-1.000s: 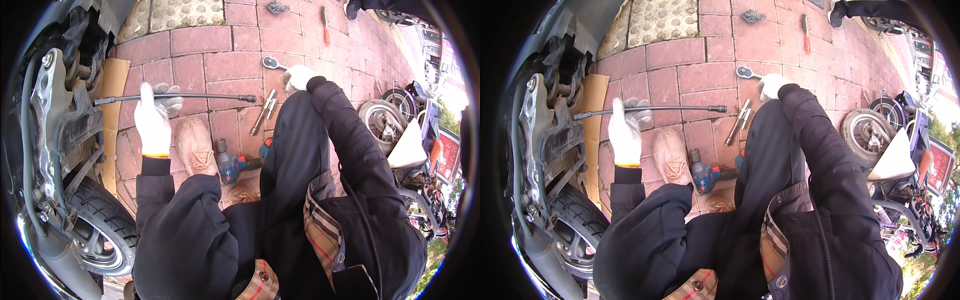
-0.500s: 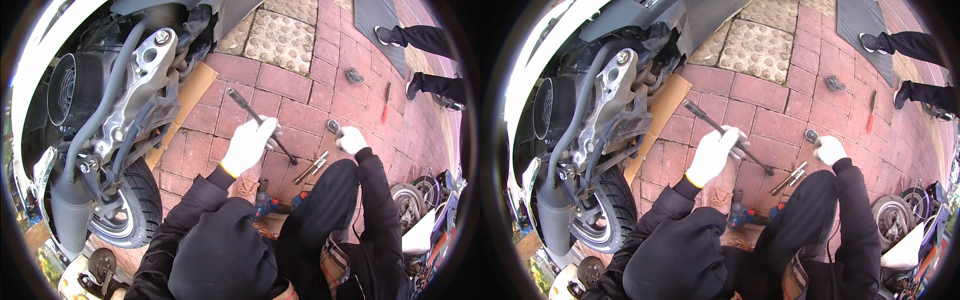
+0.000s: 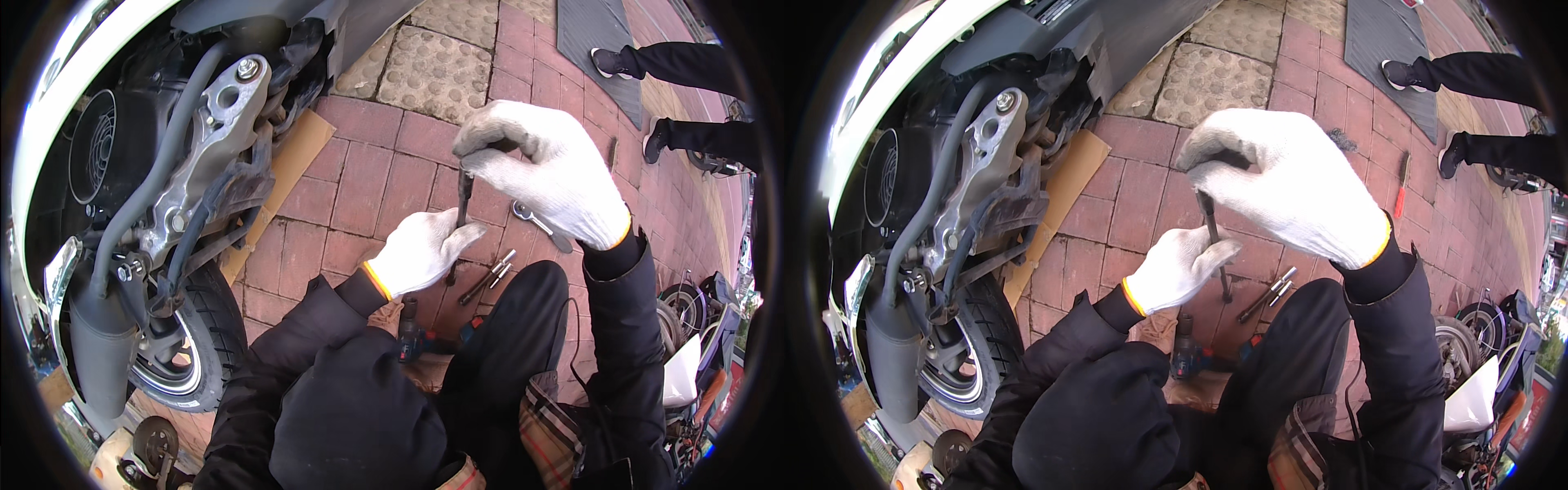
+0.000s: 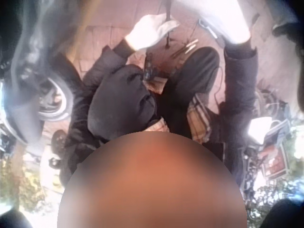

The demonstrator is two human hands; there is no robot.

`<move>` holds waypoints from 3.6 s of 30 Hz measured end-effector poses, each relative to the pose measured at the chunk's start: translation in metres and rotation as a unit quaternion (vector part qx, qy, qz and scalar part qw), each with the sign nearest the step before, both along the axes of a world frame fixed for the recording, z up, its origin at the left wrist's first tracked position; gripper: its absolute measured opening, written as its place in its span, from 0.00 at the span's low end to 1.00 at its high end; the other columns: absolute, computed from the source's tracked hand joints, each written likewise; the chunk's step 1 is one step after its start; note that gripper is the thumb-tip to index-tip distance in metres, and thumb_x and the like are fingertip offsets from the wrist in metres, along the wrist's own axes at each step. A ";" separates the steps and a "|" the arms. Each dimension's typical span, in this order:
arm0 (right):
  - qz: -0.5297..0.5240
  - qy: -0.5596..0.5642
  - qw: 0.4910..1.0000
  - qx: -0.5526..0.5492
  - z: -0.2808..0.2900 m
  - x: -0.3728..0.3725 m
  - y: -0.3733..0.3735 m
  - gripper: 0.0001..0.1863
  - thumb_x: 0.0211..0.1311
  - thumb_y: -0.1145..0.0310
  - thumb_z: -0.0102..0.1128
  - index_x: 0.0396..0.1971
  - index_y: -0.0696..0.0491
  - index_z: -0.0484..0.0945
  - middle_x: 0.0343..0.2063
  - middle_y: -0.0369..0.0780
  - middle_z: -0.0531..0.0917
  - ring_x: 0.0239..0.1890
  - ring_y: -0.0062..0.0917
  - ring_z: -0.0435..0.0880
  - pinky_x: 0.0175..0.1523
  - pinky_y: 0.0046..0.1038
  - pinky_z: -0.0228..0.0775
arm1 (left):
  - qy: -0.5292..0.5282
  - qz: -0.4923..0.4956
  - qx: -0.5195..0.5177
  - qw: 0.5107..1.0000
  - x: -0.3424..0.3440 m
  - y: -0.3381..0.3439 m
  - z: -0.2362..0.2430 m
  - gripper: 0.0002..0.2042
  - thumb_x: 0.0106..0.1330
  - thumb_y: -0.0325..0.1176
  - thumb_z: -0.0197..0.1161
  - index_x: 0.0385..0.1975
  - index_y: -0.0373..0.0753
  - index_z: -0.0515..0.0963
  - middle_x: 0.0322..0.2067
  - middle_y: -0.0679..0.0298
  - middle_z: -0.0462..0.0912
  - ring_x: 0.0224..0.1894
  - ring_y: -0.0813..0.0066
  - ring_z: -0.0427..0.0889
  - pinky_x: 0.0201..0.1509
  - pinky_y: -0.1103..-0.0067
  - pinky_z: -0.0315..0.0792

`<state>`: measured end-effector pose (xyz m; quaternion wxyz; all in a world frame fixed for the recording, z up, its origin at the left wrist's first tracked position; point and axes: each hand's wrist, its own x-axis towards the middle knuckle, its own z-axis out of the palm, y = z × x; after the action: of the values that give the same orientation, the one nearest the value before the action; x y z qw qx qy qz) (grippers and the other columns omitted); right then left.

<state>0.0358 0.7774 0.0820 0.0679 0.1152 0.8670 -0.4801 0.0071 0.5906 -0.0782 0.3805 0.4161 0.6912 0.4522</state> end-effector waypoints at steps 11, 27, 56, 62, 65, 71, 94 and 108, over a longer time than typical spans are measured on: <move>-0.078 0.043 0.964 -0.249 -0.034 0.057 0.025 0.43 0.65 0.74 0.70 0.79 0.57 0.63 0.67 0.46 0.80 0.61 0.30 0.84 0.67 0.32 0.77 | 0.051 0.042 0.074 0.995 -0.014 -0.009 0.005 0.16 0.82 0.42 0.58 0.47 0.34 0.85 0.31 0.55 0.90 0.34 0.58 0.91 0.42 0.68 0.82; -0.267 -0.157 0.920 -0.239 -0.207 0.144 0.070 0.14 0.72 0.73 0.68 0.54 0.61 0.83 0.40 0.33 0.87 0.36 0.13 0.80 0.41 0.20 0.72 | -0.399 0.225 0.139 0.878 -0.070 0.040 -0.021 0.23 0.85 0.50 0.53 0.49 0.31 0.79 0.43 0.50 0.90 0.36 0.65 0.92 0.41 0.73 0.86; -0.282 -0.142 0.927 -0.204 -0.135 0.076 0.047 0.11 0.73 0.69 0.67 0.48 0.60 0.85 0.32 0.29 0.81 0.32 0.11 0.73 0.37 0.18 0.63 | -0.407 0.239 0.197 0.859 -0.150 0.040 -0.014 0.13 0.82 0.36 0.60 0.51 0.30 0.80 0.40 0.47 0.91 0.31 0.66 0.92 0.33 0.76 0.86; -0.276 -0.132 0.931 -0.198 -0.113 0.059 0.063 0.11 0.73 0.68 0.68 0.46 0.60 0.85 0.30 0.29 0.80 0.29 0.10 0.70 0.32 0.18 0.60 | -0.419 0.247 0.231 0.843 -0.159 0.048 -0.010 0.13 0.82 0.36 0.59 0.51 0.30 0.80 0.40 0.48 0.91 0.30 0.66 0.92 0.33 0.75 0.86; -0.263 -0.124 0.944 -0.155 -0.103 0.047 0.068 0.11 0.72 0.68 0.68 0.46 0.60 0.85 0.31 0.29 0.81 0.29 0.10 0.71 0.32 0.18 0.60 | -0.416 0.255 0.246 0.838 -0.164 0.051 -0.009 0.13 0.82 0.36 0.59 0.50 0.31 0.80 0.39 0.49 0.91 0.30 0.65 0.92 0.33 0.74 0.87; -0.234 -0.131 0.960 -0.085 -0.089 0.029 0.077 0.13 0.72 0.66 0.69 0.46 0.60 0.85 0.29 0.29 0.80 0.29 0.10 0.71 0.33 0.19 0.60 | -0.418 0.268 0.271 0.825 -0.172 0.051 -0.006 0.11 0.81 0.36 0.60 0.49 0.33 0.79 0.40 0.49 0.90 0.32 0.63 0.92 0.33 0.71 0.88; -0.451 0.001 0.830 -0.329 -0.098 0.032 0.081 0.24 0.83 0.50 0.57 0.54 0.59 0.83 0.21 0.34 0.79 0.09 0.15 0.68 0.12 0.21 0.53 | -0.442 0.270 0.306 0.799 -0.166 0.062 -0.006 0.13 0.80 0.34 0.63 0.55 0.33 0.79 0.44 0.47 0.90 0.42 0.61 0.93 0.41 0.71 0.90; -0.358 -0.029 0.870 -0.338 -0.101 0.045 0.098 0.23 0.83 0.49 0.57 0.52 0.58 0.80 0.23 0.34 0.79 0.17 0.14 0.72 0.22 0.19 0.62 | -0.483 0.207 0.322 0.787 -0.145 0.075 -0.006 0.09 0.79 0.29 0.63 0.54 0.34 0.79 0.46 0.49 0.90 0.42 0.59 0.94 0.44 0.70 0.91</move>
<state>0.0808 0.8756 -0.0191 -0.0487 0.4016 0.5483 -0.7319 -0.1383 0.6654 -0.0842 0.4061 0.0887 0.3006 0.8584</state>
